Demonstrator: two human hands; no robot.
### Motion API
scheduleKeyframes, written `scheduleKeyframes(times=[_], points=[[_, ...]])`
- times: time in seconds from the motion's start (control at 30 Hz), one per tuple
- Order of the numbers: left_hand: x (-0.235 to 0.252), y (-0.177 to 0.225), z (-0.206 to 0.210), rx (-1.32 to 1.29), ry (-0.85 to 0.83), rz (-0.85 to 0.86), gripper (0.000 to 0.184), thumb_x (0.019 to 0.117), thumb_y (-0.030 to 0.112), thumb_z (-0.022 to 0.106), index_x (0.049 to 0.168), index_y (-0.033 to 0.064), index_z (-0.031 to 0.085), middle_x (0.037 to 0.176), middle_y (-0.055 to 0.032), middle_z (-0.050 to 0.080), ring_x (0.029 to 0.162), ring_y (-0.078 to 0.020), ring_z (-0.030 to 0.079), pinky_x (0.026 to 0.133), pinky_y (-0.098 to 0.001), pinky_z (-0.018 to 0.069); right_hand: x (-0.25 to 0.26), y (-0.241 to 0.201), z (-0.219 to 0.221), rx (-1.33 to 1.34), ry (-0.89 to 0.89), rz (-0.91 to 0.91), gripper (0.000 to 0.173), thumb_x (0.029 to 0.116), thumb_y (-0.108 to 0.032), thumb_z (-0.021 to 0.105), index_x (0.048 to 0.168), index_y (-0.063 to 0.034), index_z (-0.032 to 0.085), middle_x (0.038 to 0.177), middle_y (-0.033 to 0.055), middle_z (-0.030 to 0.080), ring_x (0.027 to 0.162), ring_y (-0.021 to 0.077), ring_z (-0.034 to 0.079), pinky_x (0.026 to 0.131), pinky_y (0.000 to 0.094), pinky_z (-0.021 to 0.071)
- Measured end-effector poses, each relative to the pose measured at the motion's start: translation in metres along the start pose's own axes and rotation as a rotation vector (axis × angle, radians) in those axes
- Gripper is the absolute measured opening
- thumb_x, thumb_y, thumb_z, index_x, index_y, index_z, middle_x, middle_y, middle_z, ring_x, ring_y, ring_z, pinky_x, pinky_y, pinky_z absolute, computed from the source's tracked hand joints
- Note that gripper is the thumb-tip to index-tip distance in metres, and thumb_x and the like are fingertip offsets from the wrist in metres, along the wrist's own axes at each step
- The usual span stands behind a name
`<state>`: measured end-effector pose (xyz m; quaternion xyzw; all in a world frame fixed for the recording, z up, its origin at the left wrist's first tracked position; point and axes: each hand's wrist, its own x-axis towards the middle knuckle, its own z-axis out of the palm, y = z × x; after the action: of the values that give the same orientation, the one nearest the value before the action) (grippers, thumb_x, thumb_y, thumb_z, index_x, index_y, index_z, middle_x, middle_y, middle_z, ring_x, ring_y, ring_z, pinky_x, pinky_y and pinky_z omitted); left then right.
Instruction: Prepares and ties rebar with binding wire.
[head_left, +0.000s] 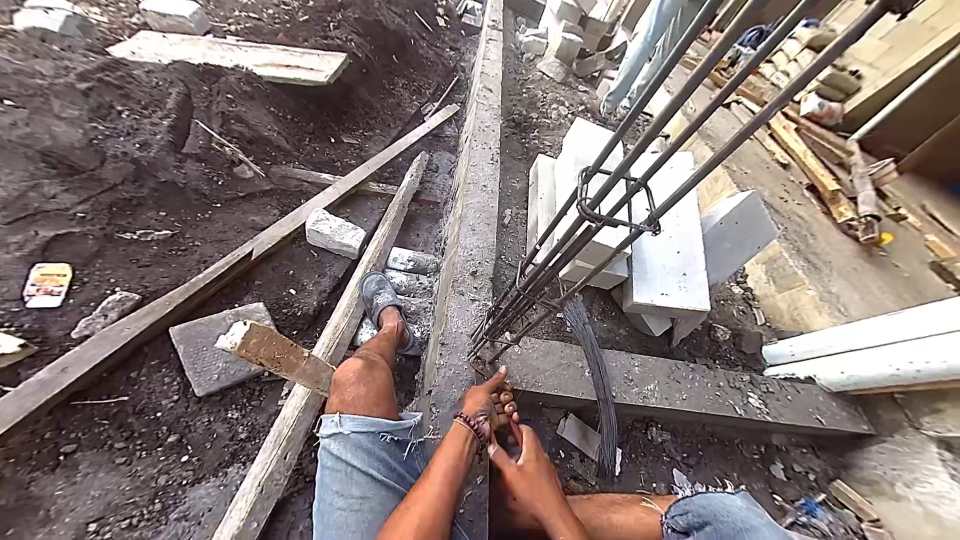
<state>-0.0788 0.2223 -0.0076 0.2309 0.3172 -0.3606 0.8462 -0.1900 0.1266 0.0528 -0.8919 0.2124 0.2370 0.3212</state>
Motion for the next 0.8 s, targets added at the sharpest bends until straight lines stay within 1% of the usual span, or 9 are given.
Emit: scheduleKeyframes(times=[0.1,0.17,0.23,0.4,0.47,0.5,0.57,0.67,0.8], points=[[0.002,-0.002,0.008,-0.026,0.033,0.038,0.039,0.1042,0.042,0.058,0.087,0.0062,0.056,0.06,-0.0036,0.052,0.046,-0.0167,0.054,0.047,-0.0344,0.054,-0.021,-0.033,0.004,-0.454,0.088,0.061,0.112,0.0774,-0.041,0.076,0.164,-0.0042,0.015,0.148,0.0208,0.049,0.123,0.0364,0.06,0.101,0.0536,0.0497],[0.002,-0.006,0.011,-0.044,0.05,0.057,0.041,0.1042,0.042,0.057,0.085,0.0058,0.056,0.06,-0.0042,0.053,0.046,-0.0175,0.055,0.048,-0.0352,0.0545,-0.017,-0.043,0.017,-0.557,0.192,0.114,0.093,0.0824,-0.03,0.072,0.159,0.0009,0.029,0.143,0.0219,0.054,0.121,0.0365,0.061,0.1,0.0524,0.0501],[-0.001,-0.007,0.013,-0.047,0.066,0.072,0.042,0.1044,0.043,0.057,0.084,0.0061,0.055,0.059,-0.0038,0.052,0.045,-0.017,0.054,0.047,-0.0342,0.054,-0.007,-0.048,0.019,-0.614,0.243,0.165,0.058,0.0959,-0.033,0.061,0.143,-0.0016,0.049,0.131,0.0168,0.063,0.112,0.0313,0.067,0.092,0.0464,0.0555],[-0.006,-0.003,0.027,0.054,0.249,0.05,0.041,0.1016,0.042,0.063,0.082,0.0077,0.052,0.055,-0.0021,0.046,0.04,-0.0158,0.048,0.041,-0.0341,0.0506,0.006,-0.042,-0.011,-0.504,-0.028,0.149,0.052,0.0961,-0.034,0.055,0.14,-0.0053,0.051,0.12,0.0153,0.07,0.114,0.0304,0.068,0.096,0.0514,0.0534],[-0.004,-0.007,0.028,0.175,0.357,0.083,0.043,0.0977,0.044,0.069,0.081,0.0086,0.052,0.056,-0.0015,0.045,0.041,-0.0156,0.047,0.042,-0.0353,0.0508,0.021,-0.026,-0.023,-0.309,-0.185,0.085,0.041,0.1002,-0.033,0.052,0.129,-0.0043,0.058,0.111,0.0174,0.07,0.105,0.0319,0.068,0.091,0.0537,0.0536],[-0.004,-0.009,0.026,0.206,0.39,0.112,0.045,0.0951,0.047,0.071,0.081,0.0074,0.055,0.058,-0.0022,0.047,0.043,-0.0163,0.048,0.045,-0.0369,0.0514,0.029,-0.018,-0.027,-0.159,-0.259,0.048,0.033,0.1033,-0.033,0.051,0.117,-0.0053,0.063,0.095,0.0144,0.066,0.086,0.0277,0.065,0.076,0.049,0.0534],[-0.013,-0.008,0.015,0.164,0.344,0.095,0.049,0.0952,0.05,0.07,0.092,0.002,0.059,0.07,-0.0079,0.056,0.054,-0.0205,0.056,0.054,-0.0409,0.0542,0.038,0.003,-0.03,0.327,-0.498,0.074,0.027,0.1093,-0.033,0.043,0.099,-0.0135,0.058,0.066,-0.0032,0.047,0.048,0.0074,0.04,0.042,0.0239,0.034],[-0.023,-0.005,-0.004,0.009,0.196,-0.045,0.059,0.0984,0.054,0.062,0.121,0.0003,0.052,0.093,-0.0163,0.064,0.069,-0.0258,0.064,0.063,-0.0414,0.0567,0.046,0.034,-0.022,1.095,-0.953,0.154,0.033,0.1078,-0.037,0.037,0.11,-0.0132,0.059,0.069,-0.004,0.05,0.047,0.0037,0.043,0.04,0.0175,0.034],[-0.008,0.004,-0.012,-0.034,0.024,-0.093,0.059,0.1023,0.051,0.056,0.127,-0.0024,0.057,0.103,-0.0204,0.072,0.082,-0.0311,0.072,0.074,-0.0452,0.0607,0.053,0.042,-0.003,1.291,-1.128,0.124,0.037,0.1015,-0.045,0.045,0.109,-0.0131,0.064,0.069,-0.0027,0.054,0.05,0.0062,0.049,0.042,0.0198,0.0384]])
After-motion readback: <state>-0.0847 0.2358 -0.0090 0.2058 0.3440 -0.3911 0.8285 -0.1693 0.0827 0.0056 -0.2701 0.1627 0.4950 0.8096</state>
